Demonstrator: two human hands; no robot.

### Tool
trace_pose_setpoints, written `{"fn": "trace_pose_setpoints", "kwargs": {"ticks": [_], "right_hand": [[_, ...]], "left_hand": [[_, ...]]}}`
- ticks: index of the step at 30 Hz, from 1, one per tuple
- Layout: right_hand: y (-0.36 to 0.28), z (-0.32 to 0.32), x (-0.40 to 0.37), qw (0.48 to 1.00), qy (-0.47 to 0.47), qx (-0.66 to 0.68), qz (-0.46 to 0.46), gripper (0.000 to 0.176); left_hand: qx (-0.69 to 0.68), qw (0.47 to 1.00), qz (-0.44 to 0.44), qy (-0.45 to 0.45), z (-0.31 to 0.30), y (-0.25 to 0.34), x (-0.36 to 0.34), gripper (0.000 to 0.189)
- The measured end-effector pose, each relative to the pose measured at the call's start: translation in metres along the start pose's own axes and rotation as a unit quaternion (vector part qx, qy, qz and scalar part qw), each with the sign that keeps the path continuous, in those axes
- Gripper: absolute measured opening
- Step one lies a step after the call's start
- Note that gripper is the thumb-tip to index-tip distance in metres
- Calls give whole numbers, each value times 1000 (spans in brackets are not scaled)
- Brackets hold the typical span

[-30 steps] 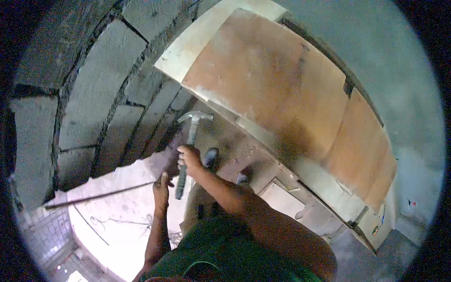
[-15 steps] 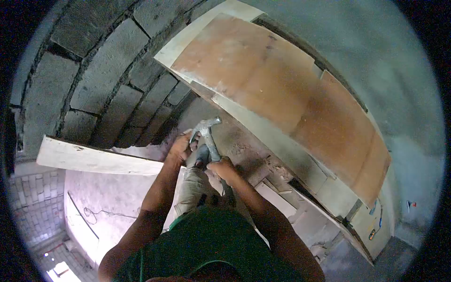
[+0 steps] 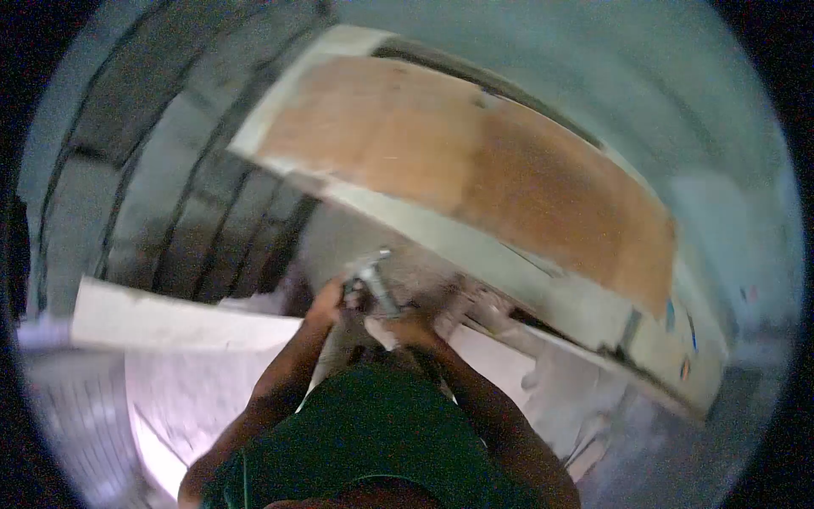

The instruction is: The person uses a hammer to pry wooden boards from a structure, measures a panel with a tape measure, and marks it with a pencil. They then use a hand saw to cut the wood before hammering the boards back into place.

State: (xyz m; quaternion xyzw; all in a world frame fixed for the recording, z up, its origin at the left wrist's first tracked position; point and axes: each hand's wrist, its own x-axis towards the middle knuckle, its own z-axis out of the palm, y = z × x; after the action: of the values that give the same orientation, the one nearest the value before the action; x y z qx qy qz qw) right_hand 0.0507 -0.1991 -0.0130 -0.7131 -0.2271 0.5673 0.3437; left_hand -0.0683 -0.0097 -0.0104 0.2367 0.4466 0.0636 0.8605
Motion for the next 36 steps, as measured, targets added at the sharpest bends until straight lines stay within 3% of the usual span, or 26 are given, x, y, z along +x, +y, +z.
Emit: {"fn": "trace_pose_setpoints", "kwargs": {"ticks": [1,2,3,4,5,6,7,8,9,10,12,14,16,18,20,21,22,23,24,26,30,32,34,36], "right_hand": [[9,-5,-3,998,-28,-52,-23,39],[-9,-18,-22,995,-31,-95,-29,38],[-24,-24,-42,992,-30,-119,-22,36],[6,-20,-26,992,-38,-121,-27,36],[42,-13,-11,962,-37,-233,-139,41],[65,-4,-8,995,47,-71,49,35],[34,-20,-35,999,26,-29,21,37],[-22,-36,-74,1000,10,11,-6,39],[-37,-45,-93,998,50,28,12,39],[-49,-54,-107,997,65,-35,-1,38],[-46,-55,-119,991,88,-99,3,37],[-10,-42,-109,943,224,-207,-132,33],[45,-33,-111,929,259,-233,-128,28],[55,-27,-127,915,285,-260,-122,23],[50,-22,-148,827,413,-341,-167,15],[36,-17,-156,827,418,-340,-161,15],[16,-12,-166,883,455,-104,-47,16],[6,-9,-170,874,461,140,67,19],[6,-5,-170,872,464,142,70,19],[8,1,-169,736,513,418,140,29],[25,-18,-188,719,575,369,128,32],[33,-40,-194,690,588,389,162,36],[45,-68,-203,656,626,408,107,31],[67,-101,-204,654,635,399,104,33]], "left_hand": [[-13,998,-61,-31,-8,-1,7,36],[-5,993,-56,-99,-2,-3,2,36],[75,997,-11,-23,19,-2,-9,34],[145,989,1,-5,5,-13,5,29],[212,974,44,-68,1,-15,6,23],[182,983,3,-23,-1,-16,12,21],[156,987,-39,21,2,-18,20,21],[194,979,-58,9,15,-4,10,23],[296,953,-24,-66,-5,-3,16,22],[162,983,-86,-33,-15,0,32,22],[167,979,-94,-63,3,22,18,26],[152,971,-105,-150,-10,35,31,27],[161,965,-102,-181,4,39,29,26],[165,959,-101,-207,13,54,28,26],[253,933,-53,-249,23,66,31,27],[255,931,-58,-254,32,73,28,27],[220,927,-94,-288,45,81,23,27],[183,920,-129,-320,57,89,20,28],[185,919,-133,-323,66,94,20,28],[260,899,-144,-323,85,101,20,30],[266,886,-156,-347,131,95,14,31],[323,884,-146,-306,146,87,16,29],[380,863,-117,-312,162,76,22,26],[309,903,-140,-264,181,56,29,24]]}}
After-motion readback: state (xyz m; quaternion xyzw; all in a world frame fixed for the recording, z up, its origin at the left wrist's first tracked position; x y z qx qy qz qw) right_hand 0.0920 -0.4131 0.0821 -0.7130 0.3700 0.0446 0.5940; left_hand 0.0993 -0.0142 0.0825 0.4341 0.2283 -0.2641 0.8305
